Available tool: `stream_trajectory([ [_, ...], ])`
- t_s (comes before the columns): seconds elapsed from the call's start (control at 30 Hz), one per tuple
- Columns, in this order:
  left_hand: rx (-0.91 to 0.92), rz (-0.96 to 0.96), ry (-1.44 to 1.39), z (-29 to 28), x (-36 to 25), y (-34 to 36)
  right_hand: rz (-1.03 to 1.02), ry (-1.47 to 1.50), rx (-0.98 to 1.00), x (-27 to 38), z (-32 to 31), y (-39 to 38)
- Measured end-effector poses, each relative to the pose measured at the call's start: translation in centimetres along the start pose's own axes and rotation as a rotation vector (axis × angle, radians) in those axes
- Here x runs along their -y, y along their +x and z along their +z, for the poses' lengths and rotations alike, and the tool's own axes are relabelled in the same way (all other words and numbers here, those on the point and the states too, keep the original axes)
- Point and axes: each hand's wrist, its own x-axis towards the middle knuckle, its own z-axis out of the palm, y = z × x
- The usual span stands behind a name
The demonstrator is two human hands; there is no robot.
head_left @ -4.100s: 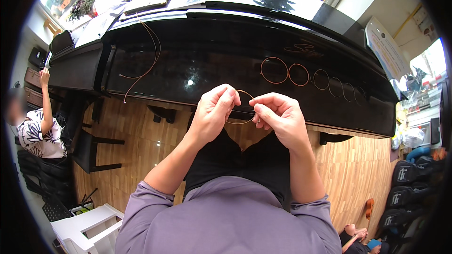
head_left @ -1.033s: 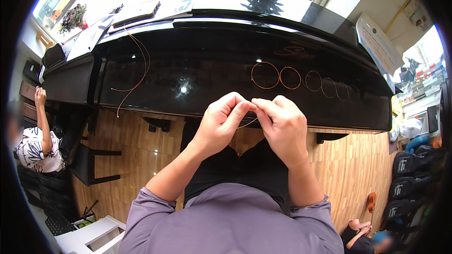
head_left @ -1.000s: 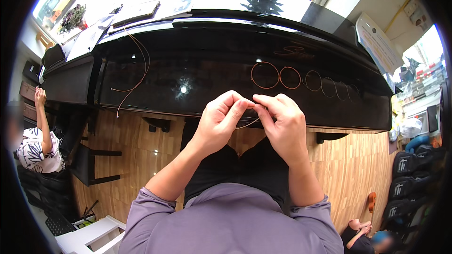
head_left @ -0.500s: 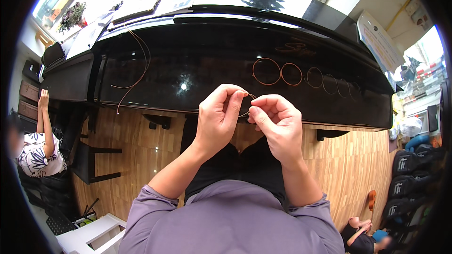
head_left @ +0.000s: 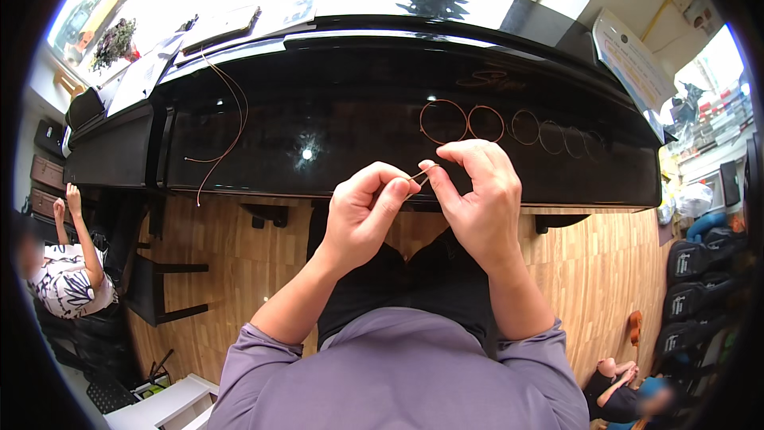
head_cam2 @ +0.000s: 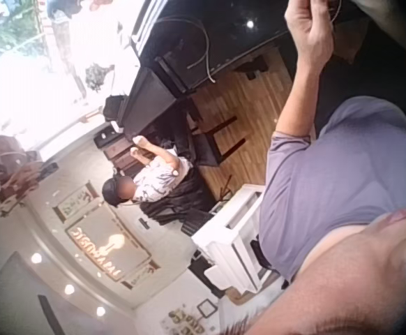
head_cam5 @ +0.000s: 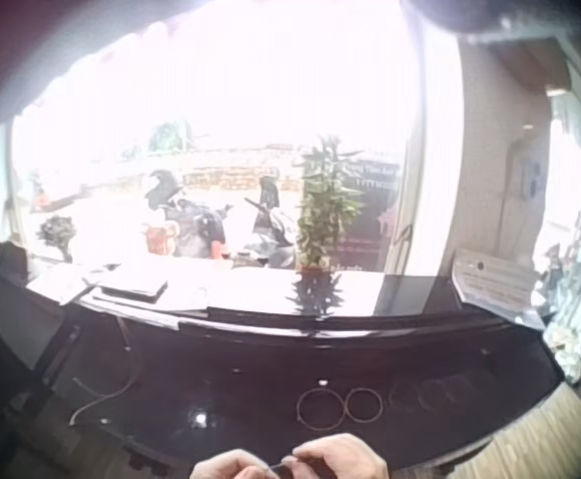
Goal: The person shapes thin copper wire into circular loops by hand. They bend the wire into a circle, twist the ends together to secure the shape, and place the finished loop on a black piano surface. This process is repeated multiple times, creating a row of wire rings.
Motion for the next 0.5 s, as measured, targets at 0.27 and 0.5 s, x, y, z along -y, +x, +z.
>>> stream_trajectory([
  [0.27,0.033,-0.14,-0.148,-0.3,-0.4,1.1,0.679,0.958,0.309,0.3,0.4,-1.5],
  [0.5,-0.099,-0.117,0.027,0.0,-1.4,1.3,0.724,1.05,0.313,0.9,0.2,-1.0],
])
